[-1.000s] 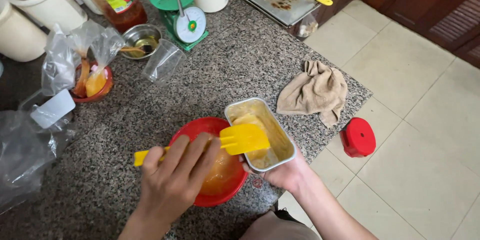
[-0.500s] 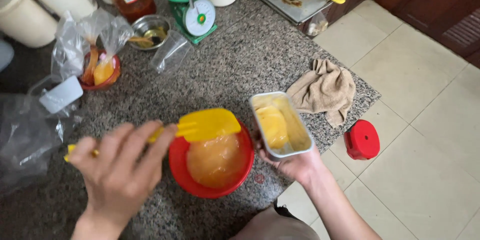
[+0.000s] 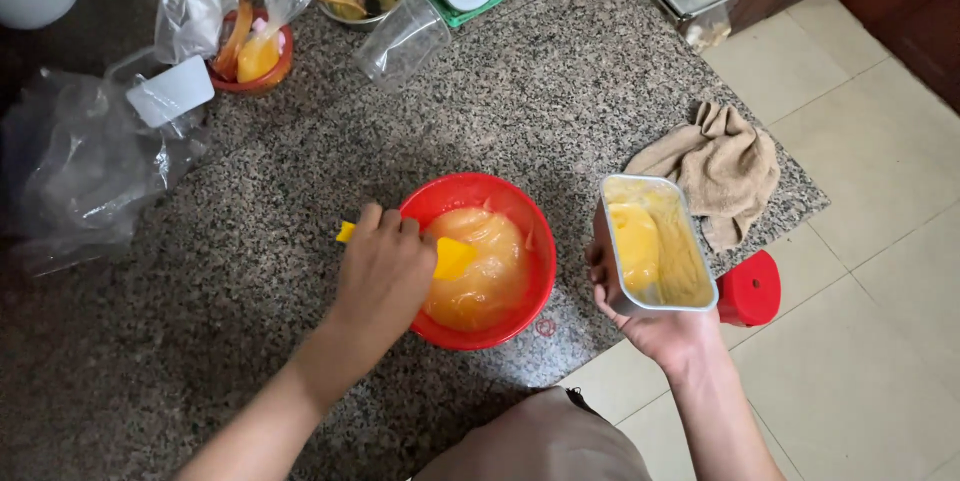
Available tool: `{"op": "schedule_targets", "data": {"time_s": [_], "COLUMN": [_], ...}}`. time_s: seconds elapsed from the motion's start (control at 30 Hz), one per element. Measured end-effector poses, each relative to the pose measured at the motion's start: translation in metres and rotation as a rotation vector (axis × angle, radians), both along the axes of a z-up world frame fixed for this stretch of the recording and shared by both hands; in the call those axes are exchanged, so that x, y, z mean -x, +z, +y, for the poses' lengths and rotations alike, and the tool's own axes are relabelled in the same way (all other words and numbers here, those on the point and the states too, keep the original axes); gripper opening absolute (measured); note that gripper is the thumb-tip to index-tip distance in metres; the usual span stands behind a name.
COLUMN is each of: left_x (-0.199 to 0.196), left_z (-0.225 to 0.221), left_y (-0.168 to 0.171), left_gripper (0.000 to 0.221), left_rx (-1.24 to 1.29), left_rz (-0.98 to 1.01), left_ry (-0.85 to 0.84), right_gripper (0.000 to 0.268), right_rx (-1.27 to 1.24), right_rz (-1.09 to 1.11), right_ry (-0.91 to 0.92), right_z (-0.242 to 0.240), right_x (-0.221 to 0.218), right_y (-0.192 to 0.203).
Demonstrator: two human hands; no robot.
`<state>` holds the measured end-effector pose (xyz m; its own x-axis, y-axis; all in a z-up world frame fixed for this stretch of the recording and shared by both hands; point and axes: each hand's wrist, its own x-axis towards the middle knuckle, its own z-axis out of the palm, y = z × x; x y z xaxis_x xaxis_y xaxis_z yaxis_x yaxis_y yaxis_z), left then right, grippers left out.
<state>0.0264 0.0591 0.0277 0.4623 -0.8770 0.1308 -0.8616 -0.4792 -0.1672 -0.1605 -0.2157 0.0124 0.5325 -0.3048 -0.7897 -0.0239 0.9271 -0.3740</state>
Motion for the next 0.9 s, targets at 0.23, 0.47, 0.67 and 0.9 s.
{"op": "schedule_targets", "data": {"time_s": [0.23, 0.47, 0.67, 0.9], "left_x": [0.016, 0.017, -0.002, -0.029], "left_z": [-0.002, -0.025, -0.038, -0.035], "left_y": [-0.04, -0.052, -0.055, -0.022], "left_gripper": [0.011, 0.017, 0.02, 0.023], "left_rx": [-0.035, -0.062, -0.066, -0.008], "left_rz": [0.148, 0.424, 0.559, 0.723], "left_ry": [0.008, 0.081, 0.077, 0.11], "right_gripper": [0.06, 0.058, 0.058, 0.057], "right_rx": [-0.01, -0.007, -0.011, 0.009], "right_rz": [-0.005, 0.003, -0.003, 0.004], "right_ry": [-0.02, -0.015, -0.009, 0.005], "right_z": [0.003, 0.004, 0.004, 0.005], "right_x": [-0.002, 0.0, 0.0, 0.001], "right_y": [-0.001, -0.002, 0.007, 0.009]}}
